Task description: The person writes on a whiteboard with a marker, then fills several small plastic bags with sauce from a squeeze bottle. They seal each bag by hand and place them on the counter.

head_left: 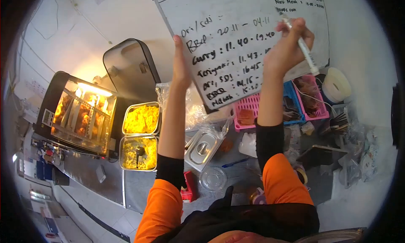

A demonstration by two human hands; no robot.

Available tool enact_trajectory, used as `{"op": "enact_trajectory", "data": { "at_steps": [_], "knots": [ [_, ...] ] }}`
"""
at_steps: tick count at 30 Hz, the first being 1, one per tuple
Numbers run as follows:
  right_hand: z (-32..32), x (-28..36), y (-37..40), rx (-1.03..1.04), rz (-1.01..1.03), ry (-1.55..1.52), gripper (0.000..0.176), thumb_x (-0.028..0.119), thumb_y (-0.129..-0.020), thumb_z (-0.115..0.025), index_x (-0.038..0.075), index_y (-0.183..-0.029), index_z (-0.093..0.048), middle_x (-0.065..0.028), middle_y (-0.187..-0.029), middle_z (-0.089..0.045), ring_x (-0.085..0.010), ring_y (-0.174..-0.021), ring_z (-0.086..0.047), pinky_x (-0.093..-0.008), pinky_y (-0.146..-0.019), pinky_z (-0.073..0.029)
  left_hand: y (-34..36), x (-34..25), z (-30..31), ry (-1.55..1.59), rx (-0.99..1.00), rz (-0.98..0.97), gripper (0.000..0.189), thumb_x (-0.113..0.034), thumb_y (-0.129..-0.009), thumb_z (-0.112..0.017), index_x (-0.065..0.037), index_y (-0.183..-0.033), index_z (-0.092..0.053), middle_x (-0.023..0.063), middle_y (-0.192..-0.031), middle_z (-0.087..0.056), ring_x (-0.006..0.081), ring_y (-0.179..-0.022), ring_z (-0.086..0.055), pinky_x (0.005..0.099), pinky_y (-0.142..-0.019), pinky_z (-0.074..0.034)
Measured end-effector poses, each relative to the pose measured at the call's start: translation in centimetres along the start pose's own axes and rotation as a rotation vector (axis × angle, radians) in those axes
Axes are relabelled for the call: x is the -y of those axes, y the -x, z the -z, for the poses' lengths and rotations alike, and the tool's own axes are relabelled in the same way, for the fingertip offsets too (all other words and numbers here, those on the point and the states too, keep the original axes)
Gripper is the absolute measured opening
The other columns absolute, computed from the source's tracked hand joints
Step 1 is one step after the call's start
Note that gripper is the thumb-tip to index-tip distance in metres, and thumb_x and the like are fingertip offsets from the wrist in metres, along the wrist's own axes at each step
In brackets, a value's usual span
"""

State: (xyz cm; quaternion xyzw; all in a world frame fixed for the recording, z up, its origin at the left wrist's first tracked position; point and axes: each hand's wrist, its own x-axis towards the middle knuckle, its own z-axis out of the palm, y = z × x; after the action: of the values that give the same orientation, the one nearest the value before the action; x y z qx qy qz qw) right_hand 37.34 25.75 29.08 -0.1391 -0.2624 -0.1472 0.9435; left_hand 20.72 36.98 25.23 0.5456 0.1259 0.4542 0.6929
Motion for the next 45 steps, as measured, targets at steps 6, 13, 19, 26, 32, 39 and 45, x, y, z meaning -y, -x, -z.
{"op": "enact_trajectory", "data": {
  "at_steps": [6, 13, 19, 26, 32, 39, 45],
  "knots": [
    [1.4, 3.5, -1.1, 0.462, -0.014, 0.33, 0.017, 0.002, -0.08, -0.064, 0.001, -0.093, -0.055, -0.0066, -0.093, -0.056, -0.0113, -0.08, -0.056, -0.0246, -0.072, -0.049, -3.4, 0.6, 3.1, -0.096, -0.03, -0.105, 0.073, -0.059, -0.089, -0.034, 0.001, -0.131, -0.035, 0.017, -0.123, -0.05, 0.0281, -0.111, -0.051, 0.0385, -0.097, -0.04],
    [6.5, 9.8, 2.1, 1.012, -0.153, 0.289, 0.017, 0.007, -0.074, -0.069, 0.007, -0.09, -0.061, -0.0033, -0.087, -0.058, -0.0159, -0.085, -0.057, -0.028, -0.072, -0.048, -2.8, 2.1, 0.4, -0.175, -0.196, -0.036, 0.065, -0.052, -0.092, -0.033, -0.005, -0.137, -0.029, 0.0132, -0.142, -0.029, 0.0268, -0.13, -0.03, 0.0414, -0.107, -0.025],
    [7.4, 8.2, -1.1, 0.847, -0.04, 0.14, 0.011, 0.008, -0.073, -0.07, 0.007, -0.08, -0.062, -0.0041, -0.087, -0.062, -0.0151, -0.08, -0.06, -0.0257, -0.07, -0.049, -5.1, 3.6, 5.3, -0.228, -0.193, -0.1, 0.069, -0.056, -0.086, -0.044, -0.008, -0.135, -0.033, 0.0105, -0.135, -0.04, 0.0295, -0.123, -0.038, 0.0455, -0.103, -0.03],
    [1.4, -1.0, -5.4, 0.842, 0.283, 0.241, 0.017, 0.006, -0.077, -0.069, 0.005, -0.088, -0.055, -0.0031, -0.074, -0.055, -0.0118, -0.063, -0.055, -0.0225, -0.058, -0.046, -1.8, 1.3, 0.7, 0.068, -0.025, 0.111, 0.068, -0.056, -0.087, -0.041, -0.004, -0.132, -0.036, 0.0141, -0.13, -0.045, 0.0324, -0.117, -0.044, 0.0466, -0.101, -0.033],
    [0.6, -7.0, -2.9, 0.891, 0.279, 0.274, 0.01, 0.002, -0.076, -0.065, 0.003, -0.083, -0.058, -0.0053, -0.081, -0.063, -0.0147, -0.074, -0.064, -0.0234, -0.065, -0.051, -3.0, 1.7, 2.2, 0.095, -0.001, 0.168, 0.067, -0.056, -0.089, -0.037, -0.002, -0.128, -0.039, 0.0154, -0.119, -0.053, 0.0284, -0.107, -0.054, 0.0422, -0.092, -0.044],
    [0.5, -6.8, -2.0, 0.901, 0.276, 0.401, 0.009, 0.002, -0.073, -0.066, 0.004, -0.079, -0.059, -0.0043, -0.079, -0.063, -0.0132, -0.07, -0.063, -0.0236, -0.062, -0.052, -2.4, 1.0, 1.6, 0.072, 0.011, 0.134, 0.067, -0.057, -0.089, -0.036, -0.002, -0.128, -0.039, 0.0155, -0.119, -0.053, 0.0282, -0.105, -0.055, 0.0419, -0.091, -0.046],
    [0.7, -6.7, -1.6, 0.851, 0.248, 0.406, 0.01, 0.002, -0.073, -0.066, 0.004, -0.078, -0.058, -0.004, -0.078, -0.061, -0.0111, -0.065, -0.061, -0.0224, -0.058, -0.051, -2.2, 1.0, 1.5, 0.056, 0.018, 0.123, 0.067, -0.059, -0.088, -0.036, -0.004, -0.128, -0.04, 0.014, -0.119, -0.053, 0.0281, -0.106, -0.054, 0.0436, -0.091, -0.045]
  ]
}}
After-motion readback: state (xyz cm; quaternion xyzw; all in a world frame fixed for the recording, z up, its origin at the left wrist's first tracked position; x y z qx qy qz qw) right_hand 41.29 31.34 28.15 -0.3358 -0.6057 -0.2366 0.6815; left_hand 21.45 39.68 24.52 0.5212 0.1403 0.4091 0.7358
